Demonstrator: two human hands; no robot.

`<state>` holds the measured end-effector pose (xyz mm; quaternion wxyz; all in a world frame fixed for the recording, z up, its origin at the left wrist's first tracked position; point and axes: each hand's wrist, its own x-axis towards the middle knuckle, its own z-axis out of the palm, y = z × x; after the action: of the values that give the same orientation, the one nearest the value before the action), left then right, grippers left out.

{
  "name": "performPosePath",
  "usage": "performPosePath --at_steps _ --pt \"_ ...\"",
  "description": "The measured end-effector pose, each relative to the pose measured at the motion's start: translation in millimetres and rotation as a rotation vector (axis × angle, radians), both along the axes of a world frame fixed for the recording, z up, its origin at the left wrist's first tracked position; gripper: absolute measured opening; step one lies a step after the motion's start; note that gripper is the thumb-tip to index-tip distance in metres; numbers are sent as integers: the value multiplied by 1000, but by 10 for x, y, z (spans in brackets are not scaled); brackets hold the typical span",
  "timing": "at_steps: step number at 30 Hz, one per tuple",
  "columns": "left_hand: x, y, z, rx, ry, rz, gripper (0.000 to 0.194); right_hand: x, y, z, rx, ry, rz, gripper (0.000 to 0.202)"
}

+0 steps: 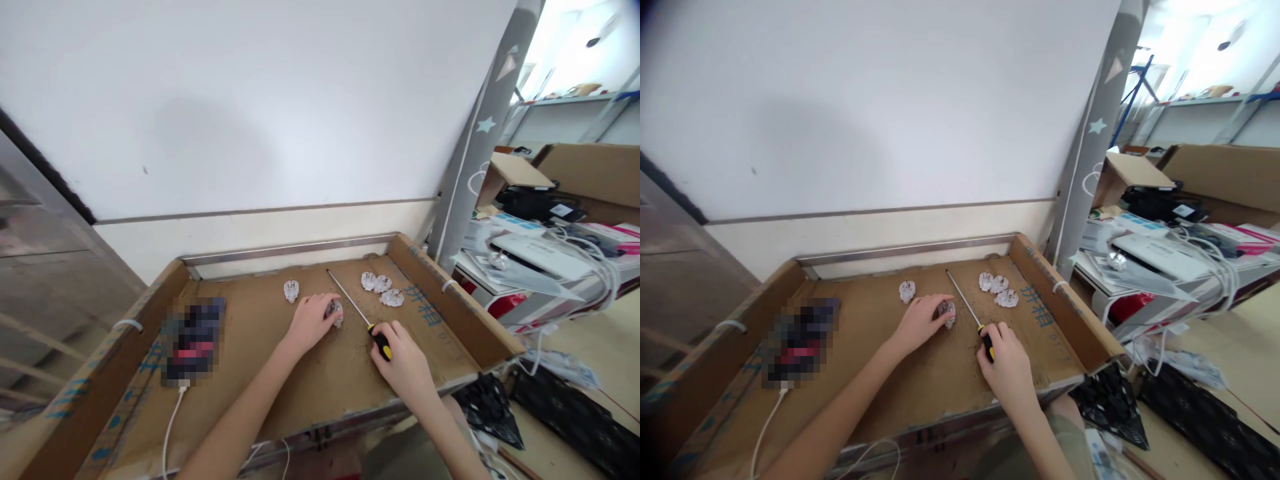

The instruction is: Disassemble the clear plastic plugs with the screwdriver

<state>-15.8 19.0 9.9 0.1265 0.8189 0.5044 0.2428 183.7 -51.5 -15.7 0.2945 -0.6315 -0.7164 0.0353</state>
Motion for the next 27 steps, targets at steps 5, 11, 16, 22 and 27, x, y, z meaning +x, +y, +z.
performPosePath --at_steps 5,11,16,22,27 --pt "-26 -24 -123 77 -88 80 34 -45 -23 -35 -41 17 -45 15" --pt "-91 -15 -148 151 -73 169 36 -4 -5 -32 -82 52 -25 14" --pt "-122 8 -143 168 -37 184 27 -1 6 -31 -83 81 -27 16" --pt "-123 20 -120 280 -36 212 28 4 18 -39 -96 117 -18 18" --pt "-103 12 -129 189 -11 147 18 2 22 -67 -128 124 -53 25"
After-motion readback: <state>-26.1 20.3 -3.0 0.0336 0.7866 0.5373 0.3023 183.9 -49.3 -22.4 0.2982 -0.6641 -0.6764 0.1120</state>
